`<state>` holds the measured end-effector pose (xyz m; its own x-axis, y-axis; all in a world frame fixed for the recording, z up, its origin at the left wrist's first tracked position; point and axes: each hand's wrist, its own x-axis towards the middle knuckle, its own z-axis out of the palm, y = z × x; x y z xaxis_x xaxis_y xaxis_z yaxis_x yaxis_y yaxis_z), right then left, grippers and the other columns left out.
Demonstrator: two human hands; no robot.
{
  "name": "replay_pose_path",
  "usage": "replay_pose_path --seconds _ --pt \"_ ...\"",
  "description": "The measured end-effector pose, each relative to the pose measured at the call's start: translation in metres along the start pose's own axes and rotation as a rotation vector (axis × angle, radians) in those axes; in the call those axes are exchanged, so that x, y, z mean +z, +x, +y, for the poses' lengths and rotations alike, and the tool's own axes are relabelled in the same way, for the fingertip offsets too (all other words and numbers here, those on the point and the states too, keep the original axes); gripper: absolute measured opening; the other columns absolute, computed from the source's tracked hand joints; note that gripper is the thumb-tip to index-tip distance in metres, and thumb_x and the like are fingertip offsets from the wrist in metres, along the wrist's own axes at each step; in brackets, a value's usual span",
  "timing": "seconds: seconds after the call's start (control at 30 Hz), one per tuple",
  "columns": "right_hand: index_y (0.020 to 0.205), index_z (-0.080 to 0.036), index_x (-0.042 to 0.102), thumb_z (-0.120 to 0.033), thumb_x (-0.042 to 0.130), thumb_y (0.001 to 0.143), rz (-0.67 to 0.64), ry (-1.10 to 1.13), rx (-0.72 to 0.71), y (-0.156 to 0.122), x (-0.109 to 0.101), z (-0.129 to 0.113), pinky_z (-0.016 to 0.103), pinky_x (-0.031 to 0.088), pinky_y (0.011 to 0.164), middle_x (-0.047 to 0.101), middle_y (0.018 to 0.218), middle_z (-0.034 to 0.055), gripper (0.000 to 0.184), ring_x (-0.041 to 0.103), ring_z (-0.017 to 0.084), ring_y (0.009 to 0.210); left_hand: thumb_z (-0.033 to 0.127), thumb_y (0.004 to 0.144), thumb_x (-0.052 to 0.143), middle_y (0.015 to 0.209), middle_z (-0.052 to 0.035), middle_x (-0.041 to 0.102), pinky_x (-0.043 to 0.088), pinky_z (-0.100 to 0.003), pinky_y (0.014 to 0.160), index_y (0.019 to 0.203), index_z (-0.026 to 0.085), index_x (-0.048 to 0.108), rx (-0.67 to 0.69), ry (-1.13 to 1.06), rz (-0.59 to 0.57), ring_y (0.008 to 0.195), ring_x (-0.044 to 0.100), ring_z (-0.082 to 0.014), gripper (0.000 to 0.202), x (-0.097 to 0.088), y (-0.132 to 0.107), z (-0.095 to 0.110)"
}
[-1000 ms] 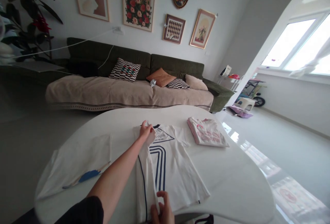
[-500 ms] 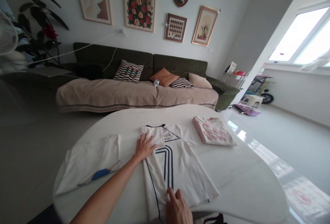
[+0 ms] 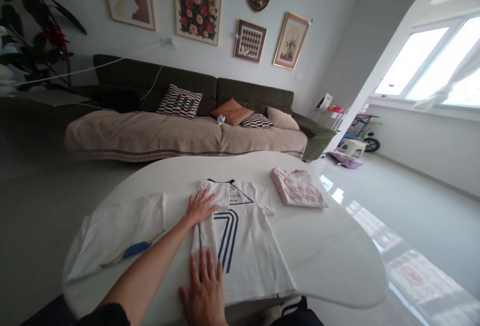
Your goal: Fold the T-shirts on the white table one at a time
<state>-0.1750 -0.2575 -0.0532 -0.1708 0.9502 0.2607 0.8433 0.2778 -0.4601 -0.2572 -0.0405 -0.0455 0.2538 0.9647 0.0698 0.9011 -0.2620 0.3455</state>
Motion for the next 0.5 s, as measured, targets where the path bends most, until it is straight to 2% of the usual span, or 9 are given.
replay_pose_path --seconds 0.1,0.2,0.27,0.33,0.43,0.47,0.5 --pt "0.131 -0.025 0.036 -0.037 0.057 0.074 0.028 0.045 0.021 0.006 0.006 -0.012 0.058 0.03 0.094 0.034 0.136 0.0112 0.061 0.029 0.032 0.125 0.052 0.079 0.044 0.142 -0.0035 0.026 0.004 -0.054 0.102 0.126 0.033 0.042 -0.016 0.029 0.023 0.131 0.013 -0.0315 0.051 -0.011 -0.002 0.007" --pt "0.127 -0.02 0.042 -0.03 0.054 0.076 0.054 0.151 -0.047 0.011 -0.01 0.0 0.047 0.039 0.092 0.046 0.128 0.0132 0.054 0.041 0.028 0.119 0.049 0.081 0.043 0.141 -0.0047 0.029 0.009 -0.054 0.101 0.126 0.031 0.042 -0.006 0.043 0.072 0.131 0.014 -0.0314 0.049 -0.02 -0.023 0.027" --pt "0.121 -0.017 0.048 -0.025 0.046 0.079 0.114 0.247 -0.061 0.018 -0.031 0.027 0.036 0.042 0.09 0.053 0.121 0.0123 0.042 0.048 0.021 0.113 0.051 0.081 0.04 0.141 -0.0059 0.027 0.013 -0.054 0.101 0.129 0.031 0.039 0.04 0.037 0.089 0.131 0.014 -0.0313 0.052 -0.022 -0.049 0.044" --pt "0.112 -0.018 0.053 -0.027 0.04 0.082 0.183 0.28 0.027 0.03 -0.056 0.067 0.032 0.044 0.087 0.06 0.11 0.0096 0.034 0.055 0.018 0.103 0.053 0.081 0.037 0.142 -0.0073 0.026 0.015 -0.055 0.1 0.131 0.03 0.035 0.016 0.033 0.076 0.131 0.013 -0.0325 0.056 -0.018 -0.08 0.058" --pt "0.104 -0.014 0.056 -0.029 0.043 0.078 0.237 0.155 0.317 0.055 -0.092 0.135 0.028 0.046 0.076 0.063 0.099 0.0101 0.033 0.061 0.017 0.084 0.053 0.081 0.036 0.143 -0.0069 0.02 0.018 -0.055 0.099 0.133 0.03 0.032 -0.056 0.011 0.02 0.131 0.009 -0.0332 0.057 -0.005 -0.122 0.07" --pt "0.103 -0.014 0.057 -0.028 0.043 0.077 0.232 0.078 0.445 0.063 -0.103 0.155 0.027 0.046 0.076 0.064 0.096 0.0095 0.032 0.061 0.016 0.081 0.053 0.08 0.036 0.144 -0.0062 0.018 0.017 -0.055 0.1 0.133 0.03 0.031 -0.054 0.0 -0.01 0.132 0.008 -0.0329 0.058 0.0 -0.132 0.071" --pt "0.102 -0.011 0.057 -0.027 0.043 0.076 0.239 0.034 0.514 0.071 -0.112 0.174 0.028 0.045 0.076 0.063 0.094 0.0118 0.033 0.061 0.017 0.081 0.053 0.08 0.037 0.144 -0.0053 0.016 0.015 -0.055 0.101 0.133 0.031 0.031 -0.038 -0.01 -0.039 0.132 0.007 -0.0324 0.058 0.004 -0.14 0.07"
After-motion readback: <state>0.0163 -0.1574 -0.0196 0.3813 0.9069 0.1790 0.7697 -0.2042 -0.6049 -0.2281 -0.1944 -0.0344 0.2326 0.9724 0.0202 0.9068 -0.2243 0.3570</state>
